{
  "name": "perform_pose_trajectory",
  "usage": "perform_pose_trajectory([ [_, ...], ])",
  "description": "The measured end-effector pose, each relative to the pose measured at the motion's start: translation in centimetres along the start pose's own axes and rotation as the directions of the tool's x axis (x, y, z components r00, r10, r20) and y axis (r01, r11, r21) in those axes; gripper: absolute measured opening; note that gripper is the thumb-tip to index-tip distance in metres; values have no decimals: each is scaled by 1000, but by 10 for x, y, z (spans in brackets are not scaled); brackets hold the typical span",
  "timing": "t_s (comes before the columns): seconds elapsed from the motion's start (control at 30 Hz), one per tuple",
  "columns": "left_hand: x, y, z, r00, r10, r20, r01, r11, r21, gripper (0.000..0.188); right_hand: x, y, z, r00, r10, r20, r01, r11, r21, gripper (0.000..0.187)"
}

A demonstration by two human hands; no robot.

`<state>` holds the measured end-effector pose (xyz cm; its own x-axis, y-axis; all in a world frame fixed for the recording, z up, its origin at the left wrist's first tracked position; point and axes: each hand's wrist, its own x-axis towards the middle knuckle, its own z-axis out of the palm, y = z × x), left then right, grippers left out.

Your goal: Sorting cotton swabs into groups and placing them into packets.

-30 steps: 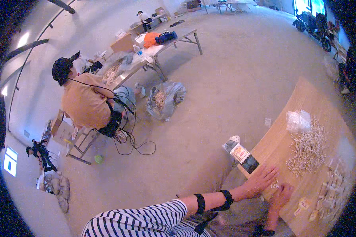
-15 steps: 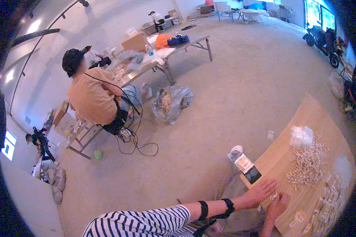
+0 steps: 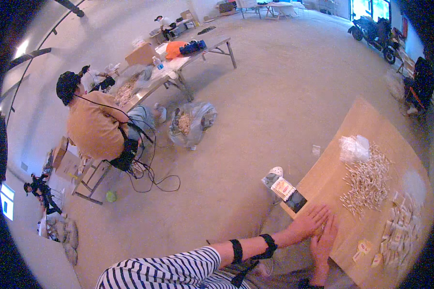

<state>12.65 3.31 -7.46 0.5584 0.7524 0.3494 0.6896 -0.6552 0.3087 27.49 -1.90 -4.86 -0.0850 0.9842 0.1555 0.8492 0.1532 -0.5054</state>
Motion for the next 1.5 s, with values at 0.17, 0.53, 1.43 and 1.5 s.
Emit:
perform_pose_trajectory([
  [0.17, 2, 7, 7, 1000, -5, -8, 5, 999, 45, 58, -5, -27, -23, 986, 25, 164, 4, 985, -173, 77],
  [0.53, -14, -26, -25, 998, -60, 3, 59, 990, 125, 64, 1, -45, 19, 996, 67, -60, -84, 927, -366, 75],
  [1.43, -20, -20, -84, 987, -62, 149, 68, 997, -37, 93, 13, -59, 17, 988, 36, -152, -81, 949, -305, 84],
  [1.5, -19, -18, -83, 985, -63, 161, 69, 997, -32, 92, 13, -58, 16, 990, 45, -133, -85, 945, -315, 84],
])
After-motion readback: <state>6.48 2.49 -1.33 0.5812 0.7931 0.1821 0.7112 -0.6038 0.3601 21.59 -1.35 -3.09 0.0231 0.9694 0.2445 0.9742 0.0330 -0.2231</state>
